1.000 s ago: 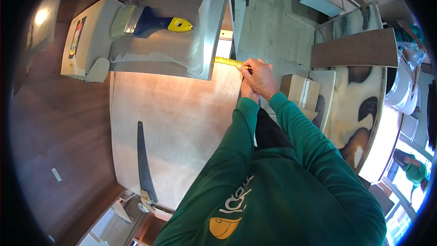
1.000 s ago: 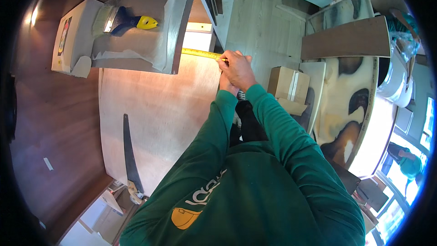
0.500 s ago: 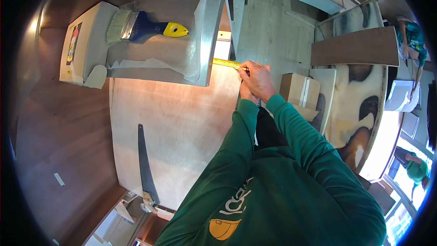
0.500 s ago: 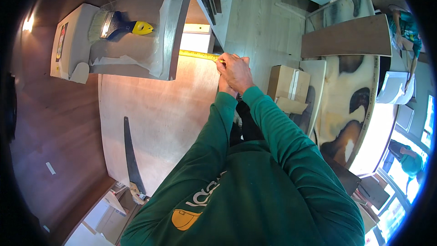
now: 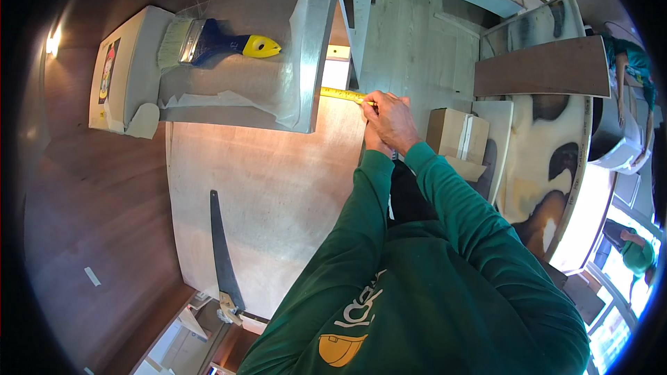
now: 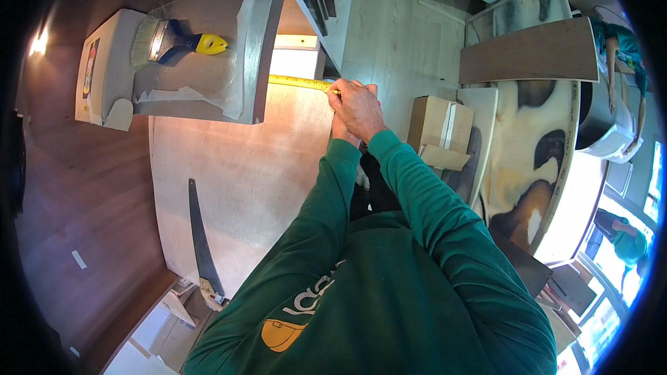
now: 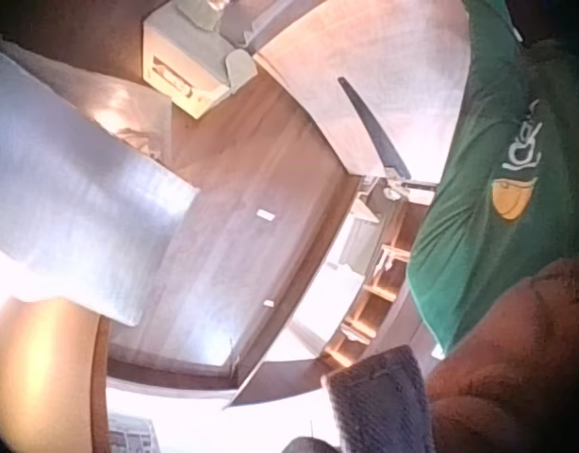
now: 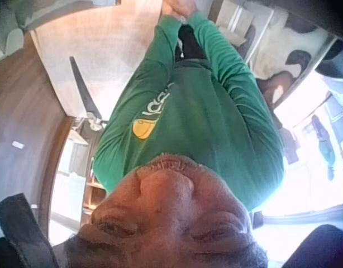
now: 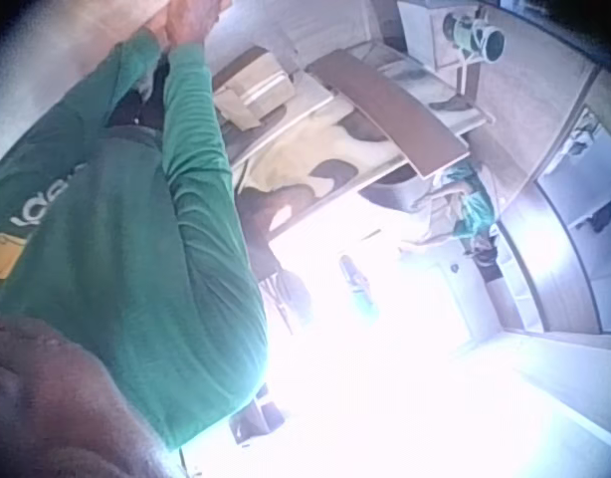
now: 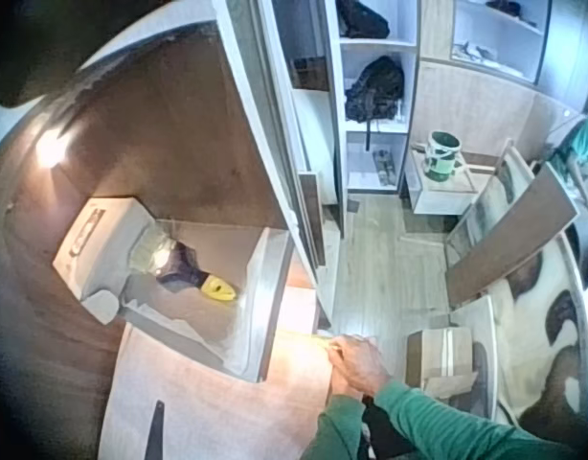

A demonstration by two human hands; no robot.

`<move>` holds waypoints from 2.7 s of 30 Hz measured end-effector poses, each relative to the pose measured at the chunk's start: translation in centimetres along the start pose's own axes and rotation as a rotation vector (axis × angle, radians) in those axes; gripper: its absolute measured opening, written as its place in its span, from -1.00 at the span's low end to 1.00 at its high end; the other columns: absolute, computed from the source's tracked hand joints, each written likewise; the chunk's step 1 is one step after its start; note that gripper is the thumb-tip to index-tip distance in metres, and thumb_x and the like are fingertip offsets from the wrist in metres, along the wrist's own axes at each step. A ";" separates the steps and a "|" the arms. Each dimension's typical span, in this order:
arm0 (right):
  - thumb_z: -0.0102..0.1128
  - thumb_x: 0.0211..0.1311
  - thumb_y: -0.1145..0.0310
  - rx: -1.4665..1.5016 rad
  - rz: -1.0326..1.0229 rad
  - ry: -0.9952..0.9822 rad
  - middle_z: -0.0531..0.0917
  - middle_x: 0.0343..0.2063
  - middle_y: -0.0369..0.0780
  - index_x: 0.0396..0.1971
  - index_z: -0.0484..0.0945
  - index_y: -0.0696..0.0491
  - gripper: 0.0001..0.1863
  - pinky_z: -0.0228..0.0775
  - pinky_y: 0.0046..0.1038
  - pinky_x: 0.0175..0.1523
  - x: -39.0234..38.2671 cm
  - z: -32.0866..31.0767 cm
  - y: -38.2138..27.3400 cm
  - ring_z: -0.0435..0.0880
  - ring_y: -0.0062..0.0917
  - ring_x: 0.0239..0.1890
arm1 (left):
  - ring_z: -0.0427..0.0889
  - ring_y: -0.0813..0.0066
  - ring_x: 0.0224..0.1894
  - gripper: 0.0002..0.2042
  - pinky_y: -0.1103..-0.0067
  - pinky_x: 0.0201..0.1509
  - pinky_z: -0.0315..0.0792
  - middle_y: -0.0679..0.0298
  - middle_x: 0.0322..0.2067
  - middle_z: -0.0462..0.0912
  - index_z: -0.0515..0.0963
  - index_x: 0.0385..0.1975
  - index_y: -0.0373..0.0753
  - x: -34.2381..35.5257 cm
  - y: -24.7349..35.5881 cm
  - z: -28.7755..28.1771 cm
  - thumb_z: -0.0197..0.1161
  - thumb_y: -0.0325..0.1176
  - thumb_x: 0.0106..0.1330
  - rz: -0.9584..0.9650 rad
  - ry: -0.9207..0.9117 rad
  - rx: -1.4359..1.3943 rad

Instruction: The person saws a wooden board with a handsaw and then uses a tape measure to measure and mark dimensions on a larger wooden panel.

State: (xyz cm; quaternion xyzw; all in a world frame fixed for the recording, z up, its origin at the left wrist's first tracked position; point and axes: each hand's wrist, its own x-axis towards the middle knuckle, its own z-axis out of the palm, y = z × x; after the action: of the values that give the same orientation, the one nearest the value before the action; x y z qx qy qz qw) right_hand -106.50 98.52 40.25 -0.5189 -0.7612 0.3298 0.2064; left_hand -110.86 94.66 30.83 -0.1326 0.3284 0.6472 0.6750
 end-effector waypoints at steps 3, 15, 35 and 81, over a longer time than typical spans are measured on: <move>0.20 0.42 0.16 -0.001 -0.002 0.000 0.74 -0.32 -0.17 -0.20 0.63 0.03 -0.77 0.23 -0.28 0.03 0.0 0.0 -0.1 0.67 -0.33 -0.17 | 0.66 0.49 -0.05 -0.72 0.50 -0.01 0.61 0.33 -0.13 0.65 0.55 -0.01 -0.16 -0.1 0.1 0.0 0.17 -0.08 0.55 0.002 0.001 -0.001; 0.21 0.40 0.17 -0.020 -0.004 0.016 0.74 -0.34 -0.16 -0.22 0.64 0.03 -0.77 0.27 -0.27 0.02 0.1 0.5 0.3 0.66 -0.31 -0.19 | 0.66 0.49 -0.06 -0.71 0.50 -0.02 0.61 0.33 -0.14 0.65 0.55 -0.02 -0.16 -0.1 0.0 0.1 0.18 -0.07 0.55 -0.001 -0.003 0.001; 0.21 0.36 0.24 -0.030 -0.027 0.009 0.73 -0.35 -0.14 -0.27 0.63 0.04 -0.82 0.32 -0.24 0.02 0.1 0.3 0.1 0.67 -0.26 -0.17 | 0.66 0.49 -0.06 -0.71 0.50 -0.02 0.62 0.33 -0.15 0.65 0.55 -0.03 -0.16 0.2 0.0 0.0 0.18 -0.06 0.55 -0.009 -0.007 0.002; 0.22 0.27 0.25 -0.020 -0.066 0.035 0.72 -0.38 -0.13 -0.35 0.62 0.04 -0.83 0.30 -0.23 -0.01 0.4 0.6 0.5 0.67 -0.25 -0.17 | 0.65 0.49 -0.08 -0.70 0.50 -0.03 0.62 0.33 -0.17 0.65 0.55 -0.07 -0.16 0.3 -0.3 0.3 0.19 -0.04 0.54 -0.003 -0.009 -0.023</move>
State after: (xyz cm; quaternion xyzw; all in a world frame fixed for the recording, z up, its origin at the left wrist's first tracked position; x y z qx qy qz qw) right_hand -106.71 98.88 39.50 -0.5011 -0.7774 0.3061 0.2256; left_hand -110.51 94.99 30.78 -0.1380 0.3178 0.6506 0.6758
